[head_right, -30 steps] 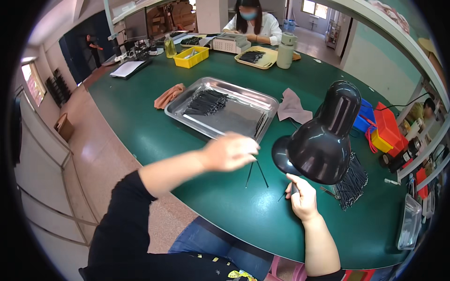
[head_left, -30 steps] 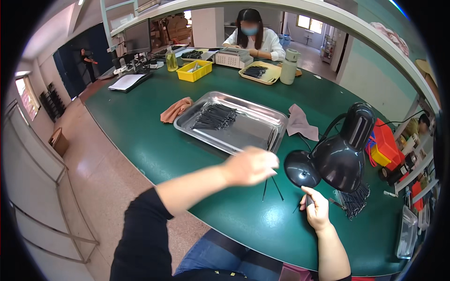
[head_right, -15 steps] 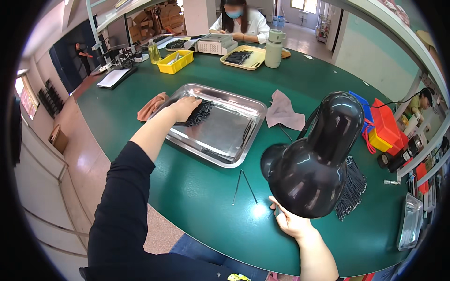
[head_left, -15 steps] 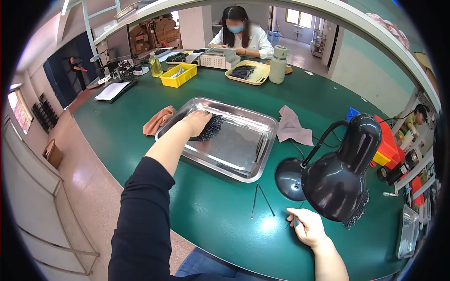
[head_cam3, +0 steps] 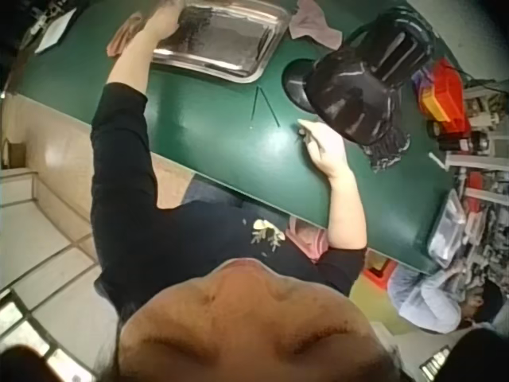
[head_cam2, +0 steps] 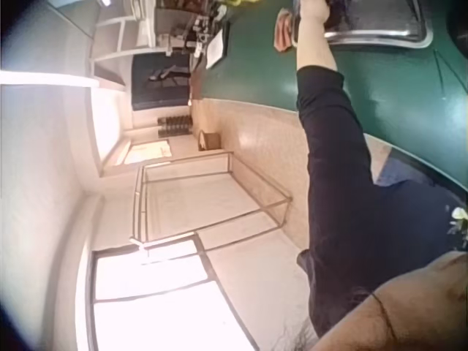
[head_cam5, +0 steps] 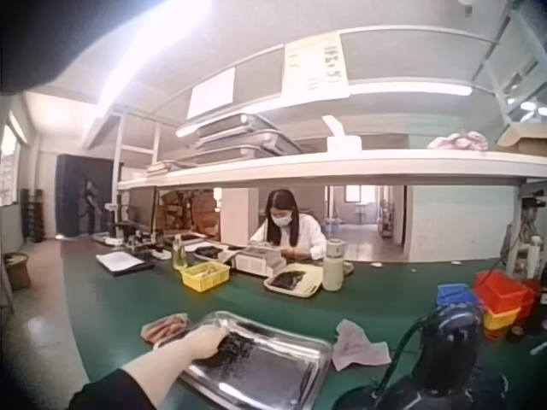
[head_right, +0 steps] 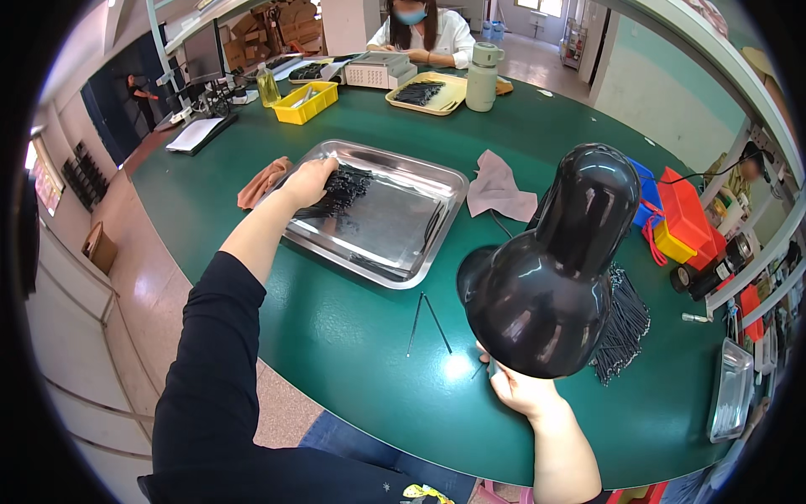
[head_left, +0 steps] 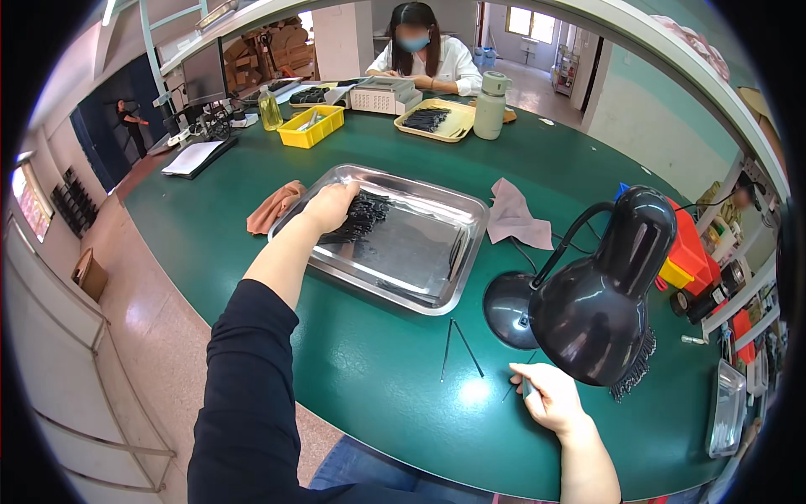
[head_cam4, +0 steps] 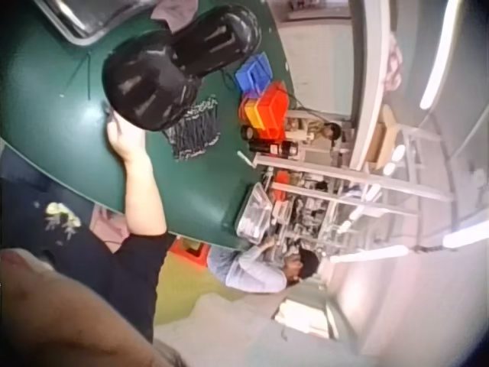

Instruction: The person holds and aligns individual black rods under a desk lamp, picks up a bundle of rods from a metal tray, and cuts the bundle with a utility knife on the table.

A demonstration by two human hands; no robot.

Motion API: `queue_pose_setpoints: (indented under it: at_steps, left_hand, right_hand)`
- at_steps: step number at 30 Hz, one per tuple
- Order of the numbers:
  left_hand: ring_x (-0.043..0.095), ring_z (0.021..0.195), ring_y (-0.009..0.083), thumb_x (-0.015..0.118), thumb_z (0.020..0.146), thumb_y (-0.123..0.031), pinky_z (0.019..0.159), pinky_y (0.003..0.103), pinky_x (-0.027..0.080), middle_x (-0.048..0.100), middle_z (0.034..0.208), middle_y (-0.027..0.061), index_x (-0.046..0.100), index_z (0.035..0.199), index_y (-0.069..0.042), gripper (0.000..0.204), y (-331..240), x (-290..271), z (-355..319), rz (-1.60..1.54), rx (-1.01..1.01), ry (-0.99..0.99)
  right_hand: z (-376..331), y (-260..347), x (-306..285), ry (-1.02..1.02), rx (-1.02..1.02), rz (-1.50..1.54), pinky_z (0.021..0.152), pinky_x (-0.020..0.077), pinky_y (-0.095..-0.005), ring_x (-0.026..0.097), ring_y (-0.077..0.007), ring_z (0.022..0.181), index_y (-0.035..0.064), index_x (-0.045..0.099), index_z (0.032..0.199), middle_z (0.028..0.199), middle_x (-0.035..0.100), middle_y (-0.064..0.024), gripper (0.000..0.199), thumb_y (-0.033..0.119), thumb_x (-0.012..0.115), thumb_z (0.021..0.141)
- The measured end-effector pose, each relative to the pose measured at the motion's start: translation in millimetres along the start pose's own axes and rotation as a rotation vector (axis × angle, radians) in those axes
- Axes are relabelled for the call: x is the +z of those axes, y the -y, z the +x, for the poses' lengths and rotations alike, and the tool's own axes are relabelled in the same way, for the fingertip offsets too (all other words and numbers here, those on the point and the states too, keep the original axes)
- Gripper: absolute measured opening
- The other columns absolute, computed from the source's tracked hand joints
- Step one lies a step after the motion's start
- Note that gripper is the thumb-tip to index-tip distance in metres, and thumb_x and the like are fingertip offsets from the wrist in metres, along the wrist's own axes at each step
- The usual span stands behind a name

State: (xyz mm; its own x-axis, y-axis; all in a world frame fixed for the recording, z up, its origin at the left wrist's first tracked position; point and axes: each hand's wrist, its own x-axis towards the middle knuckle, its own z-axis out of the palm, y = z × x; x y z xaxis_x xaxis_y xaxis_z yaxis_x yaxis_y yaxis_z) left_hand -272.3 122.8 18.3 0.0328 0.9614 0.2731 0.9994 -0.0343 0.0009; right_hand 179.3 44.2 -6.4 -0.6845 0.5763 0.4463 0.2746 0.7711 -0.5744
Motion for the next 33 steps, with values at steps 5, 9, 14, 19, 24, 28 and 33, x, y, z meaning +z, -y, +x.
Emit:
queue_pose_setpoints:
  at_steps: [5, 9, 14, 19, 24, 28, 33]
  left_hand:
    - [0.052, 0.091, 0.0335, 0.053, 0.064, -0.001, 0.080, 0.039, 0.040, 0.056, 0.089, 0.0196, 0.051, 0.097, -0.005, 0.033, 5.7, -10.1, -14.5, -0.077, 0.100, -0.161]
    - [0.058, 0.070, 0.0291, 0.059, 0.070, -0.009, 0.064, 0.034, 0.045, 0.057, 0.075, 0.0162, 0.050, 0.092, -0.001, 0.025, -19.9, -33.4, -26.6, -0.411, -0.159, -0.398]
    - [0.040, 0.039, 0.0064, 0.063, 0.077, -0.017, 0.038, 0.021, 0.031, 0.043, 0.048, -0.0021, 0.048, 0.076, -0.006, 0.018, -123.4, -66.3, -54.9, -1.338, -0.204, -0.369]
    - [0.048, 0.047, 0.0111, 0.054, 0.078, -0.004, 0.045, 0.024, 0.041, 0.049, 0.059, 0.0043, 0.047, 0.075, -0.003, 0.008, -235.8, -51.9, -118.3, -1.967, 0.036, 0.131]
    - [0.050, 0.062, 0.0063, 0.062, 0.074, -0.004, 0.057, 0.021, 0.041, 0.054, 0.067, 0.0010, 0.051, 0.076, -0.004, 0.011, -276.6, -13.9, -147.2, -1.690, 0.242, 0.361]
    - [0.047, 0.065, 0.0064, 0.065, 0.073, -0.010, 0.058, 0.022, 0.040, 0.052, 0.070, -0.0002, 0.052, 0.080, -0.003, 0.016, -279.1, -9.1, -149.4, -1.607, 0.227, 0.395]
    - [0.054, 0.080, 0.0110, 0.065, 0.073, -0.012, 0.067, 0.024, 0.044, 0.058, 0.083, 0.0072, 0.054, 0.094, -0.002, 0.026, -280.8, -3.4, -149.5, -1.552, 0.393, 0.204]
  right_hand:
    - [-7.4, -8.1, -16.5, -0.025, -0.002, -0.264, 0.062, 0.0471, -0.0255, 0.057, -0.0175, 0.062, 0.0019, 0.056, 0.099, 0.073, 0.058, -0.0092, 0.041, -0.011, 0.041, 0.063]
    - [-8.2, -20.8, -23.7, -0.144, 0.094, -0.214, 0.060, 0.0465, -0.0264, 0.057, -0.0162, 0.061, -0.0009, 0.057, 0.092, 0.070, 0.058, -0.0094, 0.028, -0.007, 0.041, 0.071]
    - [-4.5, -20.5, -24.4, -0.170, 0.299, -0.090, 0.066, 0.0452, -0.0358, 0.057, -0.0322, 0.072, 0.0027, 0.059, 0.083, 0.079, 0.059, -0.0168, 0.015, 0.008, 0.050, 0.072]
    - [-5.8, -0.4, -10.2, -0.245, 0.319, 0.376, 0.062, 0.0459, -0.0247, 0.054, -0.0116, 0.066, 0.0013, 0.055, 0.102, 0.079, 0.058, -0.0069, 0.020, 0.007, 0.046, 0.085]
    - [3.1, 29.0, -7.5, -0.253, -0.074, 0.286, 0.078, 0.0445, -0.0317, 0.054, -0.0253, 0.093, -0.0050, 0.044, 0.113, 0.103, 0.053, -0.0158, 0.044, 0.001, 0.054, 0.071]
    - [9.0, 47.4, -8.7, -0.169, -0.363, 0.037, 0.091, 0.0327, -0.0426, 0.044, -0.0370, 0.109, -0.0079, 0.037, 0.119, 0.120, 0.040, -0.0268, 0.066, 0.040, 0.051, 0.075]
    - [8.5, 54.9, -1.4, 0.177, -0.379, 0.035, 0.090, 0.0365, -0.0386, 0.047, -0.0327, 0.106, -0.0006, 0.043, 0.118, 0.119, 0.045, -0.0185, 0.062, 0.020, 0.064, 0.064]
